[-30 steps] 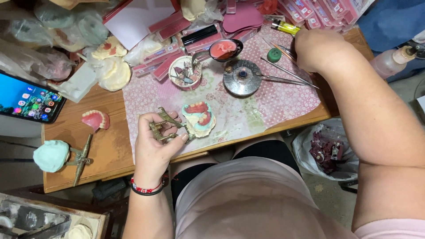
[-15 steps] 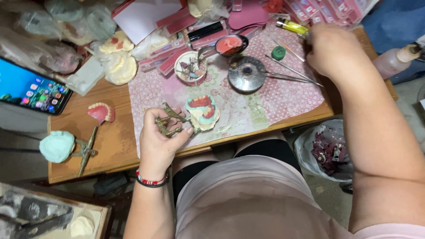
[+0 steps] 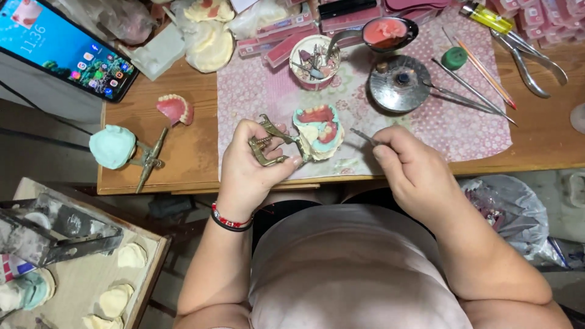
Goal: The person uses a small metal tool to adjust a dental mold clamped in a vise. They then open a drawer, retrieve a metal wire and pliers, and cut the wire to a shorter length.
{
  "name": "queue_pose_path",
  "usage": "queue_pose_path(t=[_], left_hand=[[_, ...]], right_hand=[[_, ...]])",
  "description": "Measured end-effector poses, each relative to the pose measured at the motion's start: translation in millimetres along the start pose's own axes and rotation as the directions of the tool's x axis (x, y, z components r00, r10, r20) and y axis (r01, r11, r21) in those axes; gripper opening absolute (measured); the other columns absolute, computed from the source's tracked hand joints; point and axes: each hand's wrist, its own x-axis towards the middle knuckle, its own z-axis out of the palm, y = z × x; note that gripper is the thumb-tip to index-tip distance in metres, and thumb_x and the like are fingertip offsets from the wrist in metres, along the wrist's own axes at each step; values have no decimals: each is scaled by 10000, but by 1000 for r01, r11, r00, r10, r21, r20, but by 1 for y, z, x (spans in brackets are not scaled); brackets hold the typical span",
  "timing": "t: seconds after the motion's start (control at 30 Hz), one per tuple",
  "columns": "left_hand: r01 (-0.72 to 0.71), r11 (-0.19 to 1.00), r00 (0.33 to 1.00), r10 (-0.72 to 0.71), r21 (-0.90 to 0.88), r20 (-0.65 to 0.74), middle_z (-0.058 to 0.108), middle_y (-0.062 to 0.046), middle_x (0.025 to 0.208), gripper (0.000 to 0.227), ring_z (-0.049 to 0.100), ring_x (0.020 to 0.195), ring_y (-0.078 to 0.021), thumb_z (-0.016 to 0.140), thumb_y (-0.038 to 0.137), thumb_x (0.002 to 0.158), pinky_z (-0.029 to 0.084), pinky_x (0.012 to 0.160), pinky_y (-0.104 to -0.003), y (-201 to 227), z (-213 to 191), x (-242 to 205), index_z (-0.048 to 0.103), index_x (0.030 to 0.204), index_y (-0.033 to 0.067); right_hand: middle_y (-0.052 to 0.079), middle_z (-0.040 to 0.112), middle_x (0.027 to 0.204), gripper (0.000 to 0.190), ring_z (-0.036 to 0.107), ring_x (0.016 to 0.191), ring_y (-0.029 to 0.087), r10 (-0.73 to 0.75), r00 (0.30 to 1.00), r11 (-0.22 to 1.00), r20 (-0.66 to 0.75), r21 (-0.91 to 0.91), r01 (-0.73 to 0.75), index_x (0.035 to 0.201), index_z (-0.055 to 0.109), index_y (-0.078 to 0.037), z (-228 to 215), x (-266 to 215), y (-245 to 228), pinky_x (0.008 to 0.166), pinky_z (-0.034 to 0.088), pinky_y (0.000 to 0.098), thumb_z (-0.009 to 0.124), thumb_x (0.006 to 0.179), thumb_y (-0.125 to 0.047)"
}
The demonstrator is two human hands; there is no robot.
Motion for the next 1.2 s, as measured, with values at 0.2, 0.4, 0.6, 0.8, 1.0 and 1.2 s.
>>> queue_pose_path(t=[0.2, 0.4, 0.6, 0.8, 1.0, 1.2], left_hand=[[-42, 994, 999, 45, 98, -30, 694, -295, 1266, 621, 718, 1177, -334, 965, 88, 656, 598, 981, -389, 4, 4, -8, 459, 1016, 69], [-59, 988, 998, 63, 143, -28, 695, -301, 1249, 599, 727, 1163, -363, 955, 77, 645, 613, 969, -412, 6, 5, -11, 473, 1000, 46], [-114, 975, 992, 121, 189, -26, 702, -285, 1232, 565, 733, 1142, -348, 944, 92, 671, 618, 948, -398, 4, 6, -10, 477, 985, 47], [-131, 973, 990, 137, 189, -20, 708, -269, 1214, 563, 739, 1116, -327, 942, 106, 676, 629, 931, -394, 8, 7, -11, 476, 986, 51], [-123, 975, 991, 130, 187, -23, 710, -267, 1211, 561, 737, 1112, -325, 932, 107, 678, 631, 926, -384, 10, 9, -10, 465, 982, 45], [-123, 969, 991, 131, 212, -22, 719, -263, 1199, 545, 748, 1100, -336, 924, 102, 675, 638, 915, -377, 11, 10, -11, 473, 975, 41]], right_hand=[[103, 710, 731, 241, 723, 803, 322, 40, 999, 995, 20, -92, -37, 1065, 748, -195, 11, 6, -8, 765, 569, 450, 527, 1094, -287], [97, 723, 722, 266, 725, 789, 314, 96, 995, 985, 33, -144, -90, 1038, 759, -205, 13, 7, -11, 750, 575, 448, 528, 1098, -323], [142, 717, 722, 270, 711, 791, 362, 45, 999, 990, 25, -138, -41, 982, 771, -178, 10, 7, -10, 747, 574, 469, 549, 1086, -291], [119, 731, 749, 224, 723, 825, 337, 25, 1000, 987, -6, -159, -26, 1017, 790, -202, 8, 10, -18, 756, 580, 459, 596, 1068, -303], [73, 755, 779, 202, 731, 806, 284, -62, 995, 986, -77, -161, 49, 1038, 809, -177, 12, 10, -15, 737, 579, 392, 629, 1070, -261], [60, 760, 821, 168, 737, 846, 278, -114, 984, 967, -137, -245, 77, 1083, 811, -189, 16, 6, -9, 746, 584, 393, 669, 1056, -276]])
